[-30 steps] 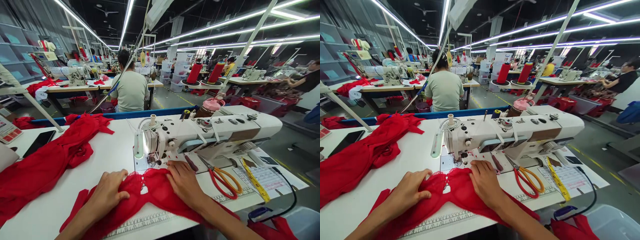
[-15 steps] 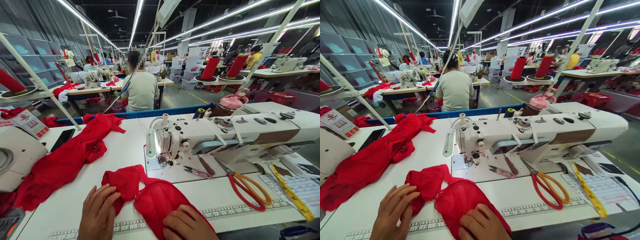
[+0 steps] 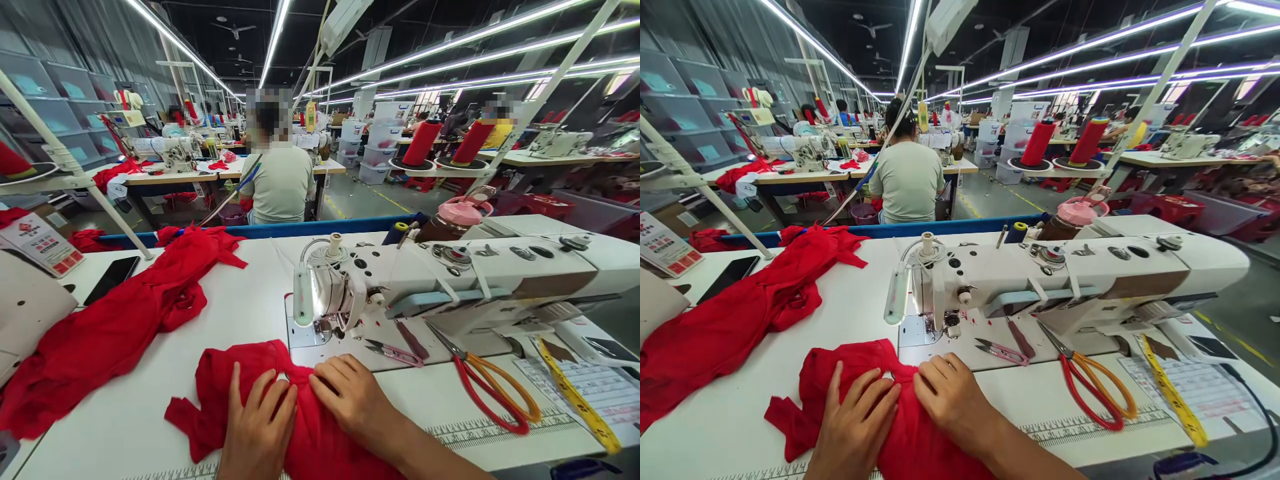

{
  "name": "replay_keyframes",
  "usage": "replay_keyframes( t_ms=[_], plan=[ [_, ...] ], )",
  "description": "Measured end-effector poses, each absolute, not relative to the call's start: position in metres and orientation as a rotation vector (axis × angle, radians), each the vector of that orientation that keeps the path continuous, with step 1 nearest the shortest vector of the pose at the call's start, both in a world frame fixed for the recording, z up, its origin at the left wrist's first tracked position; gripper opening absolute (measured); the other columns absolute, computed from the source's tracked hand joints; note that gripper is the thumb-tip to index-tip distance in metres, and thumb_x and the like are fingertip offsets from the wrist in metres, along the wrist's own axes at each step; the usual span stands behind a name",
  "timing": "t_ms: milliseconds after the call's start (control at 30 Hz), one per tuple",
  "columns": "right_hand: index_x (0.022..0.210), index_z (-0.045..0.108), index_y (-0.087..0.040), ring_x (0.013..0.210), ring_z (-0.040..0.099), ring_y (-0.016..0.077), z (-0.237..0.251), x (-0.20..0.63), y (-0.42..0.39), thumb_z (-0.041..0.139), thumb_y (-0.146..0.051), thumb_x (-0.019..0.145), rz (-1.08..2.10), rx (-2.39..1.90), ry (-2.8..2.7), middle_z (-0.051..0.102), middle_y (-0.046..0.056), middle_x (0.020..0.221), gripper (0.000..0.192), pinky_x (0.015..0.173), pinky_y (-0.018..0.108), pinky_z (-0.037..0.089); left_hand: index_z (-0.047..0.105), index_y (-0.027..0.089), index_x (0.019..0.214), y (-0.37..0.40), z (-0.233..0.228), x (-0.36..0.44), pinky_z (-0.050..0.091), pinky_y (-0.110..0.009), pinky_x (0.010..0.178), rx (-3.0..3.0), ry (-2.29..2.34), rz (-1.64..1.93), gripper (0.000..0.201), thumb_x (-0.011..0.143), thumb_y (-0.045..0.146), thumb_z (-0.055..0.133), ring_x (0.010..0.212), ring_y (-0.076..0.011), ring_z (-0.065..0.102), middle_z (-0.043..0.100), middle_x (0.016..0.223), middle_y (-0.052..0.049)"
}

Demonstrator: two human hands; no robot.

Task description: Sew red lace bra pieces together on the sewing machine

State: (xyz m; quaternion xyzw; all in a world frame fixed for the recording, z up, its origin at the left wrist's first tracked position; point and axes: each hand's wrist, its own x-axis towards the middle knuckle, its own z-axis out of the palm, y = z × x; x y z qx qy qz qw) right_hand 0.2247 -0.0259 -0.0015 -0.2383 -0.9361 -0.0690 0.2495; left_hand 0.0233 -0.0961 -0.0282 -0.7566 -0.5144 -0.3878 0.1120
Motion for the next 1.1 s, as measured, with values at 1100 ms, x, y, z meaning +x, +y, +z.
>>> replay_keyframes(
  t_ms=[1100],
  plan=[
    [0.075, 0.051, -0.018, 0.070, 0.041, 0.0179, 0.012, 0.207, -0.015, 0.042, -0.008, 0.095, 0.115, -0.620, -2.479, 0.051, 0.002, 0.073, 0.024, 0.067, 0.035, 0.030, 0.076, 0.021, 0.107, -0.097, -0.039, 0.017, 0.010, -0.065, 0.124, -2.190, -1.445, -1.172, 0.020, 0.098, 0.024, 0.058, 0.104, -0.0250, 0.070, 0.080, 0.098, -0.001]
  ],
)
